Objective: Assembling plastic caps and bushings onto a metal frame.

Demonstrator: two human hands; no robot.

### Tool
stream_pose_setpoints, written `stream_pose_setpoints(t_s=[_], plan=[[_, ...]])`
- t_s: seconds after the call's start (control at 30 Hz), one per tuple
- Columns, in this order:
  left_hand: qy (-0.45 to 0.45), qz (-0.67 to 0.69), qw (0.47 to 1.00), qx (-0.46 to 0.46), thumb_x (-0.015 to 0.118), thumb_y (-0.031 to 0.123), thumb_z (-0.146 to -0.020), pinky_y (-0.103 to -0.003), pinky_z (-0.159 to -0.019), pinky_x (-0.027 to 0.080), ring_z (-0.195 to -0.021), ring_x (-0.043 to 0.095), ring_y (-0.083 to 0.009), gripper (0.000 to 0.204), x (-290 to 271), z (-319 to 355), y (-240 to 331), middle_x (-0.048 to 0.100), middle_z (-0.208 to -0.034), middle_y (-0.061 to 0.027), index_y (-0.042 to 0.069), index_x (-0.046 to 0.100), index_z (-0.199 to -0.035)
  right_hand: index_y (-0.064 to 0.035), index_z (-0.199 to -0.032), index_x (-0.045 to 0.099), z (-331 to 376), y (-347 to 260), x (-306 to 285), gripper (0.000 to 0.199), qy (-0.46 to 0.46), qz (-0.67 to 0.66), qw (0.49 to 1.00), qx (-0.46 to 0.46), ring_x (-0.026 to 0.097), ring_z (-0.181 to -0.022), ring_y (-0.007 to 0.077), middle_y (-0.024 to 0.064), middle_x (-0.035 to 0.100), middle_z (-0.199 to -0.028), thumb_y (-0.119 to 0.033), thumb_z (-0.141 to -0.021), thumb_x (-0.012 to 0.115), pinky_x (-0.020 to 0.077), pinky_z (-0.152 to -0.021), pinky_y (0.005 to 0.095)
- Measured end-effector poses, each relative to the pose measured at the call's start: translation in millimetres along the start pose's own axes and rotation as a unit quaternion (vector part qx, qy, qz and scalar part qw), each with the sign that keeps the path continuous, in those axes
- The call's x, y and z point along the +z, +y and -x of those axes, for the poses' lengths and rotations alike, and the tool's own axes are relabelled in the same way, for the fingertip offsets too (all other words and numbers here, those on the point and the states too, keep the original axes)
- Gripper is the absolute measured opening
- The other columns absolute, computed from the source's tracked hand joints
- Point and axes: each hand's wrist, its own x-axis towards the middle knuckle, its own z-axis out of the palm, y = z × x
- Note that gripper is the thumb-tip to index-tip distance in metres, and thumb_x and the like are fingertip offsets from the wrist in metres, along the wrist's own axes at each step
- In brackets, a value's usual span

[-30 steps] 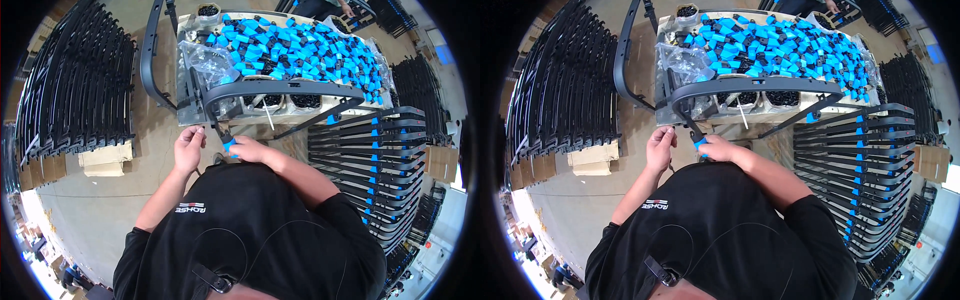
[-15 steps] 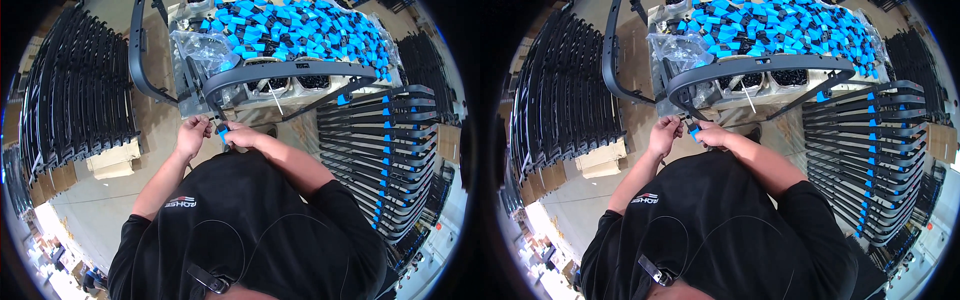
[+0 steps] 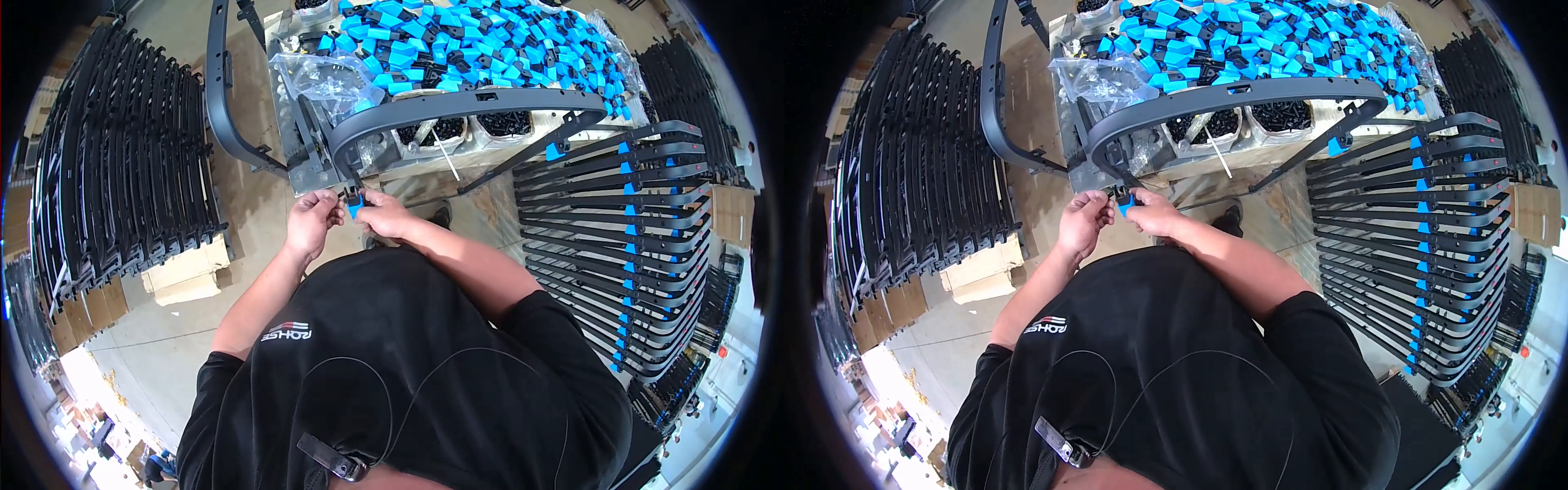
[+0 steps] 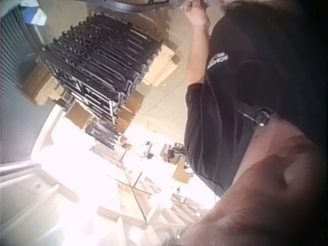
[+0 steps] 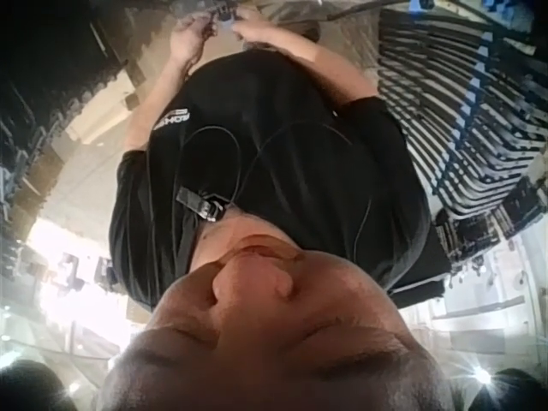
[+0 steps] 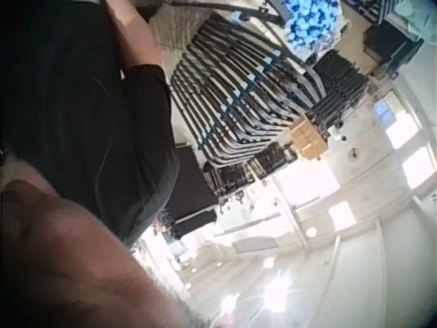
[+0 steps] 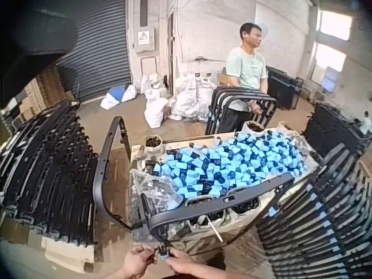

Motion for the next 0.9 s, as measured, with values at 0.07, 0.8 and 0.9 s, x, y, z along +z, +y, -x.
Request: stream_pose_setpoints(t_s=[0.07,0.8,0.9], plan=[[-0.016,0.006,1.000,0.003,0.059,0.011,-0.101,-0.030,-0.067,0.053,-0.070,0.062,-0.0152,0.012,2.0,-4.6,0.6,0.067,-0.085,-0.0080,0.001,0.063,-0.096,-0.0042,-0.140,0.054,-1.5,-1.8,-0.9,0.062,-0.015,-0.014,1.000,0.002,0.060,-0.068,0.0118,0.0045,0.065,-0.084,-0.014,-0.080,0.066,0.0499,-0.060,0.0294],[-0.067,0.027,0.997,-0.002,0.058,0.009,-0.100,-0.028,-0.063,0.050,-0.070,0.060,-0.0134,0.009,7.6,-16.8,2.8,0.066,-0.084,-0.0067,0.001,0.062,-0.097,-0.0025,-0.124,0.059,11.6,-15.6,0.3,0.041,0.031,-0.100,0.994,-0.014,0.054,-0.068,0.0110,0.0025,0.058,-0.087,-0.009,-0.084,0.062,0.0462,-0.060,0.0281],[-0.091,0.037,0.995,-0.013,0.060,0.014,-0.101,-0.027,-0.060,0.049,-0.066,0.059,-0.0124,0.012,4.1,-23.5,2.2,0.066,-0.082,-0.0054,0.002,0.062,-0.097,-0.0036,-0.115,0.060,11.2,-14.5,-5.4,0.031,0.006,-0.093,0.996,0.002,0.054,-0.069,0.0109,0.0023,0.057,-0.086,-0.010,-0.085,0.061,0.0464,-0.060,0.0283]])
